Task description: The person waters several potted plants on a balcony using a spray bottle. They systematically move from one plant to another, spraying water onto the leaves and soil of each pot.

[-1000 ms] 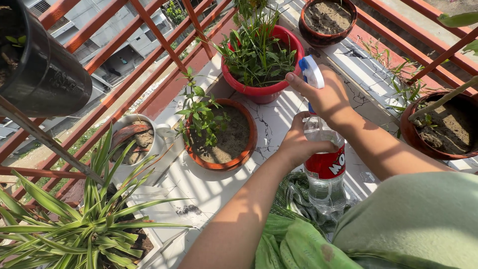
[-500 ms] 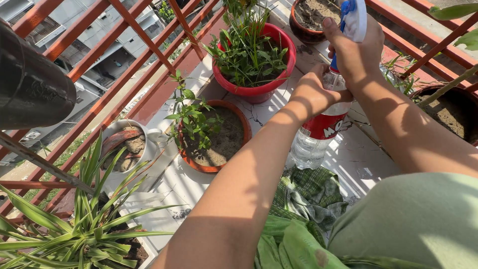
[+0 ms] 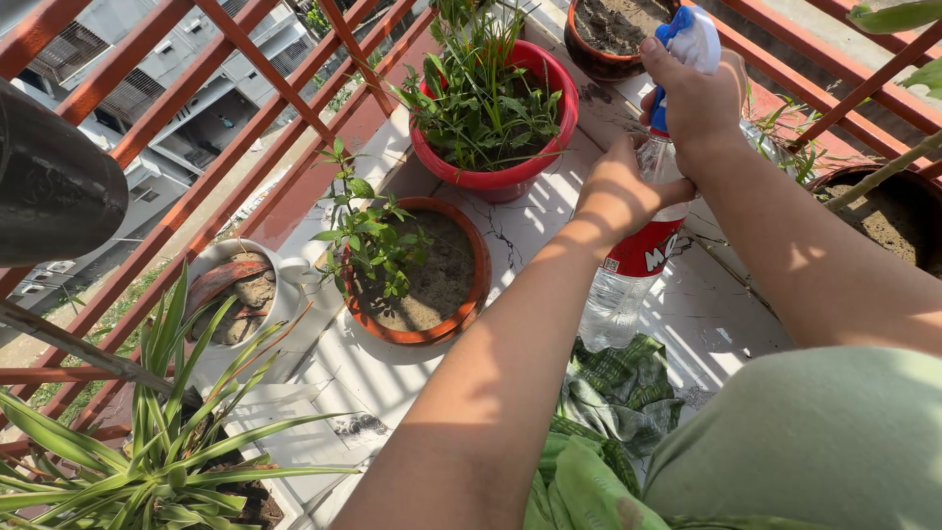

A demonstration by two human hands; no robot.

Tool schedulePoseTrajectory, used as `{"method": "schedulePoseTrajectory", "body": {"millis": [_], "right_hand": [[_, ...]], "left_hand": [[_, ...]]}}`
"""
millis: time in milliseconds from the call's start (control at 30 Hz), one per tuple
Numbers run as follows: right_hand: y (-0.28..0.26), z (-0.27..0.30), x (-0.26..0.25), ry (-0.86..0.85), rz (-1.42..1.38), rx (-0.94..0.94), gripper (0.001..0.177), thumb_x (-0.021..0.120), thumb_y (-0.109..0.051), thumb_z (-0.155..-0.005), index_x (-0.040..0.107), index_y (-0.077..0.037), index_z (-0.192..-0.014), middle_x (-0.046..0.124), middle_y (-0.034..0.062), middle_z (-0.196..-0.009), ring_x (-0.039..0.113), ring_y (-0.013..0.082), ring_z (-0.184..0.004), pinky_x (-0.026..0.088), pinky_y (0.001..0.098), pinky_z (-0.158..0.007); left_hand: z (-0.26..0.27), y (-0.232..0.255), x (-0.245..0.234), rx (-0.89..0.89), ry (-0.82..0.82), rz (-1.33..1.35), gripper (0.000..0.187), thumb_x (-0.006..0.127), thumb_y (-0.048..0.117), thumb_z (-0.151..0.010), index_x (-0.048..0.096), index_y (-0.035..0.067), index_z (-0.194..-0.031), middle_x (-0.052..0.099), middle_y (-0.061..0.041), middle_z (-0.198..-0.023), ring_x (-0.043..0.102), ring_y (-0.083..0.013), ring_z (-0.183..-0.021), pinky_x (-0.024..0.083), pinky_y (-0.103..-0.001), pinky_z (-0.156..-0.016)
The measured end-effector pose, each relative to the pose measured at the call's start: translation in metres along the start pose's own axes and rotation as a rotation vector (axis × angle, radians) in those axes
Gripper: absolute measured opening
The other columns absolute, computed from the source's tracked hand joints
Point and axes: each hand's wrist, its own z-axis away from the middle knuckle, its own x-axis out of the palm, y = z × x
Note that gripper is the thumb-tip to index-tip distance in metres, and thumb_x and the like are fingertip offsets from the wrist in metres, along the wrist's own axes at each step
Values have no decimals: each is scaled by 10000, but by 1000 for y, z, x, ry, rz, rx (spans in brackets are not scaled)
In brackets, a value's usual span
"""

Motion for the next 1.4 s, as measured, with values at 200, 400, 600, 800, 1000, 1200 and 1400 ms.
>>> {"method": "schedulePoseTrajectory", "body": {"millis": [200,400,600,800,1000,1200,1400], "right_hand": [[3,-7,-5,-48,-69,-42,315,811,-347,-971,685,-62,-1013,693,27,-769,674,106,-642,572,267,-587],[4,-4,-8,31,43,32,458,826,-474,-929,672,-44,-904,645,28,-717,645,117,-591,558,286,-558],[4,-1,-11,59,78,70,434,838,-462,-910,671,-62,-880,627,35,-705,601,130,-580,491,286,-546],[4,-2,-19,-40,-23,18,414,848,-427,-917,664,-63,-989,674,21,-757,665,118,-644,538,271,-586],[-5,13,-14,-5,-15,35,378,831,-398,-894,682,-77,-1027,622,17,-729,601,149,-612,473,300,-559],[-29,42,1,-374,-219,-202,571,810,-338,-956,567,-33,-1374,613,66,-1092,615,166,-947,506,323,-863],[-57,90,35,-782,102,-303,866,816,-406,-837,410,-32,-1504,580,106,-1380,540,229,-1282,445,390,-1092]], "left_hand": [[-9,-8,6,31,-19,-2,929,909,420,-558,587,-66,-1280,732,-203,-1181,724,-293,-1108,549,-362,-938],[-12,-4,5,25,-55,7,916,912,415,-540,602,-54,-1263,736,-193,-1180,722,-292,-1103,541,-368,-938],[6,1,2,44,-20,8,873,901,392,-606,653,21,-1356,674,-197,-1264,685,-309,-1150,532,-383,-967],[13,9,1,55,-119,226,933,872,348,-635,543,-20,-1427,712,-184,-1279,697,-288,-1169,521,-375,-995],[24,17,-8,27,-169,250,981,861,328,-626,484,-27,-1459,694,-182,-1282,689,-277,-1166,528,-366,-989],[50,32,-22,25,-14,82,1070,883,348,-637,349,-15,-1490,628,-203,-1326,635,-282,-1222,508,-368,-1019],[106,37,-45,203,448,-65,1216,956,293,-609,188,19,-1511,523,-232,-1375,543,-355,-1274,467,-395,-1047]]}}
